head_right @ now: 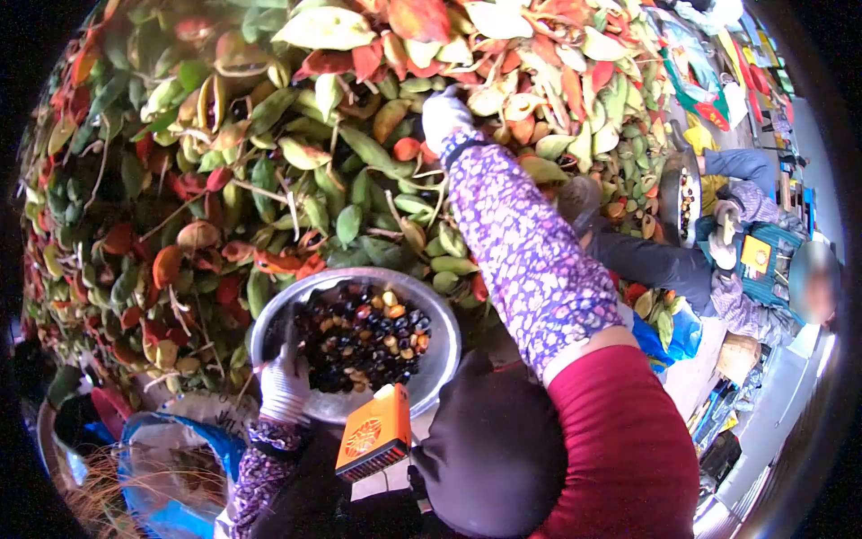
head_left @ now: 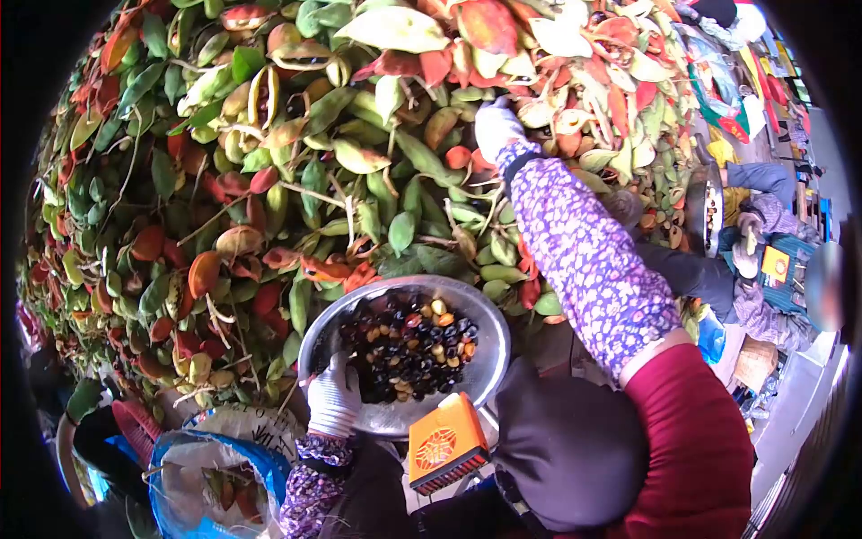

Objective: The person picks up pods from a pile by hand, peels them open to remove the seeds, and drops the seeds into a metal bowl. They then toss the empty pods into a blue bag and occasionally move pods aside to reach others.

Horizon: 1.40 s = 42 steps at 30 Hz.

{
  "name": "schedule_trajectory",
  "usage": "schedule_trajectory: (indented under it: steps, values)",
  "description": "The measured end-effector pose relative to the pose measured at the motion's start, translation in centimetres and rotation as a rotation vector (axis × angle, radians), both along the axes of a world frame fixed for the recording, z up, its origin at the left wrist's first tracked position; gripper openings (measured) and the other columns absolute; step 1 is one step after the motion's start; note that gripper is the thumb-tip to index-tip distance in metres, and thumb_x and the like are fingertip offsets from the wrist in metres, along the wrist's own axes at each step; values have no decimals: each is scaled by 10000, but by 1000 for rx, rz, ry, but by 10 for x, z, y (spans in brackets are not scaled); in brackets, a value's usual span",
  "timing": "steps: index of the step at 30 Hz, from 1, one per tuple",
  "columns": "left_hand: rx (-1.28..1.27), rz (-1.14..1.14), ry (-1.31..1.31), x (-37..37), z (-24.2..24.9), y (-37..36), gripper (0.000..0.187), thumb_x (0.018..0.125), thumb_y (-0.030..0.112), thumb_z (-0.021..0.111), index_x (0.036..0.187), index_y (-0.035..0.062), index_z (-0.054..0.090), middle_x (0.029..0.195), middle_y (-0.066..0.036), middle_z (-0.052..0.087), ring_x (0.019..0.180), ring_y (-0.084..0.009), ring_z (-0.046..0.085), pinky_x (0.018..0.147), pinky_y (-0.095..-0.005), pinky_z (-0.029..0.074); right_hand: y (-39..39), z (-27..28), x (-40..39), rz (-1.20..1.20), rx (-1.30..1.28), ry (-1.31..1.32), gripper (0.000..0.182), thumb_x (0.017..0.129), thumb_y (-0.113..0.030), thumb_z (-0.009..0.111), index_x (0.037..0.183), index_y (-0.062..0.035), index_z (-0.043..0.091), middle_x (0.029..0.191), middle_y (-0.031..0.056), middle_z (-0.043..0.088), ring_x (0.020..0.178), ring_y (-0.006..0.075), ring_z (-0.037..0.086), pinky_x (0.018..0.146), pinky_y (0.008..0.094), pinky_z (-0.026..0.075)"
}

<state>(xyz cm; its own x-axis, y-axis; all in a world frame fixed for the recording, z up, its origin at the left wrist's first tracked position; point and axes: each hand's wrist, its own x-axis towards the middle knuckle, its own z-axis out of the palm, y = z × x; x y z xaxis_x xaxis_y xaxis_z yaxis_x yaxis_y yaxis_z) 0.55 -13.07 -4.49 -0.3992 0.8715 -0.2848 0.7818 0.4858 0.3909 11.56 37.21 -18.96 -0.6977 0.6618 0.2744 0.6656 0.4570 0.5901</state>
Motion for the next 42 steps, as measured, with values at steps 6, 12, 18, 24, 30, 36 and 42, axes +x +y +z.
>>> schedule_trajectory:
  steps: [6,12,18,24,30,36,42]
  values:
    - [248,719,-397,-33,108,-13,234,883,18,545,1108,-1,605,676,-74,637,540,-145,590,508,-273,463,23,-11,11,206,-260,112,170,747,-151,537,671,-34,634,558,149,585,458,294,584,378,450,432]
    - [466,1069,316,-44,217,-108,288,927,73,464,1167,-60,552,702,-72,596,556,-100,502,522,-228,388,12,39,9,162,-814,233,409,812,-186,582,1182,-14,612,914,247,664,815,392,644,737,483,512]
    - [-446,848,477,-64,218,-260,357,933,154,469,1250,-6,509,940,-226,655,822,-372,643,734,-422,499,24,32,6,94,-897,229,278,813,-92,521,1037,-7,662,956,227,670,910,405,638,806,466,512]
    - [-420,903,380,-103,180,-337,502,884,184,589,1323,-20,455,1171,-208,585,1036,-319,575,894,-349,471,4,70,32,267,-894,516,274,863,-97,566,1126,-48,624,1050,203,636,995,361,605,836,407,487]
    - [134,947,-88,-72,186,-114,371,872,41,574,1243,35,557,1107,-106,606,871,-176,597,774,-299,504,-157,223,43,161,-1694,937,299,919,-114,576,1207,-36,585,885,37,607,706,95,583,621,220,477]
    - [158,390,-50,-61,159,-19,422,786,-25,626,1203,12,568,1105,-134,620,799,-197,629,724,-304,513,-210,245,44,350,-2068,394,412,882,-141,640,1272,-32,557,1165,150,635,1014,202,641,861,332,521]
    - [204,359,-242,-45,137,13,324,784,-3,640,1107,3,614,1049,-155,640,836,-229,652,727,-306,520,-66,146,49,151,-857,458,194,854,-194,582,966,-47,639,883,157,648,816,337,635,725,427,506]
